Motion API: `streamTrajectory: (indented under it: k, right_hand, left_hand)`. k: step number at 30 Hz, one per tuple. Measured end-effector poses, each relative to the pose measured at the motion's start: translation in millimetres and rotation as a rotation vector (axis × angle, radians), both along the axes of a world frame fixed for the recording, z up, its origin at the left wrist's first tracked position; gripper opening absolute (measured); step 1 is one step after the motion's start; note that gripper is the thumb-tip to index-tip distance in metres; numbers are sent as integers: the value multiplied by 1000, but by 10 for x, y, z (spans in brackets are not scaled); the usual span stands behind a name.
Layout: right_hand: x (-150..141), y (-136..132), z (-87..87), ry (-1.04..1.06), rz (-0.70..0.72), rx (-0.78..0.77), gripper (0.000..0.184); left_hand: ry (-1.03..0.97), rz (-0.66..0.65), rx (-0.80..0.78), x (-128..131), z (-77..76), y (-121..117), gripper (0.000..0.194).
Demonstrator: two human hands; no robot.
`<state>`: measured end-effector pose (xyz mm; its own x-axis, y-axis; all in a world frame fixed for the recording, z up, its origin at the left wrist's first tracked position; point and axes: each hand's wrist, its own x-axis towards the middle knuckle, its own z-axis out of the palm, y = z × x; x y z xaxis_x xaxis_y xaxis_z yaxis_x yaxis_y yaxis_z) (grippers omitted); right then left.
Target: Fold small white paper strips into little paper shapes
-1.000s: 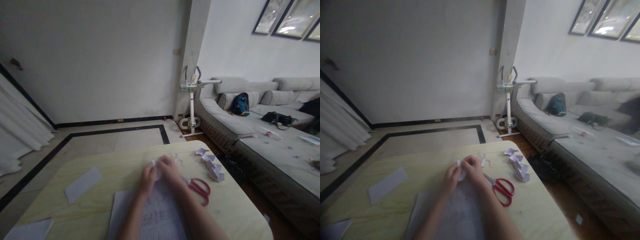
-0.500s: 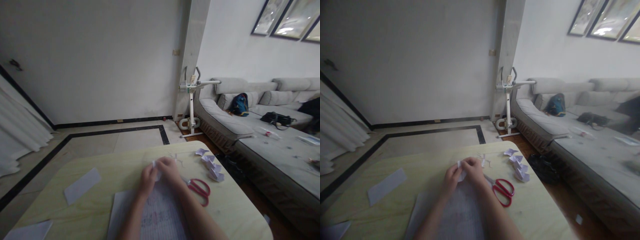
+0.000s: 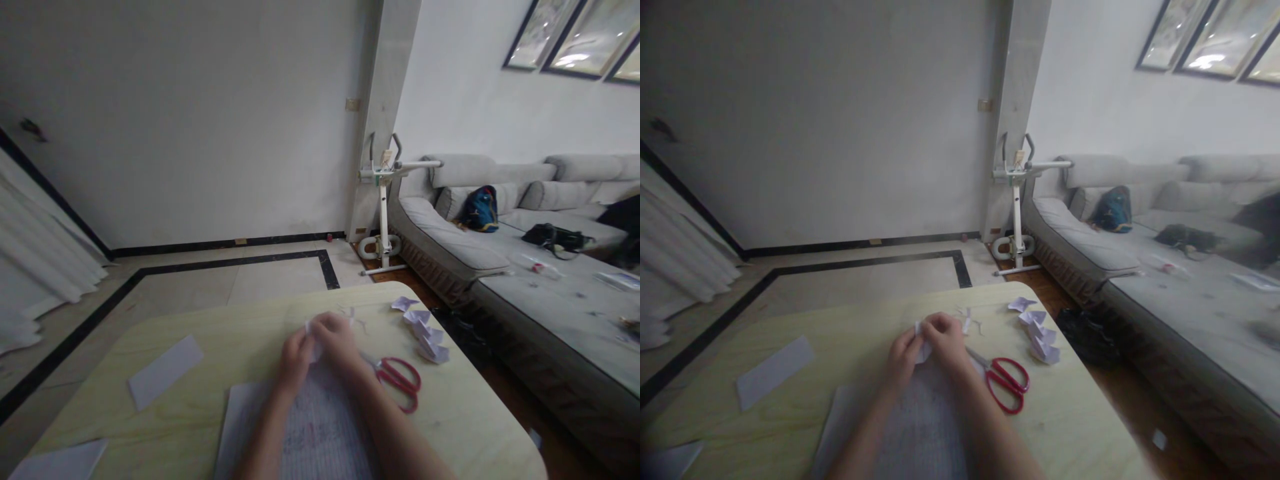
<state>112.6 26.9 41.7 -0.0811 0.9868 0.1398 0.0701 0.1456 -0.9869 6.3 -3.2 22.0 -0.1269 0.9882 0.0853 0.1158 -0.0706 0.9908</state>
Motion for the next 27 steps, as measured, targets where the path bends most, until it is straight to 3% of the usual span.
streamTrajectory:
  k: [16,22,27]
  right_hand:
    - [7,2,-49,-46,-10,91,15]
    - [-1,23,-38,10,-6,22,14]
    - [2,19,-35,23,-9,-54,11]
  left_hand:
    - [-14,-1,-16,-2,19,-1,29]
    - [-44,161,14,-43,4,36,26]
    - [-84,198,15,-73,21,56,26]
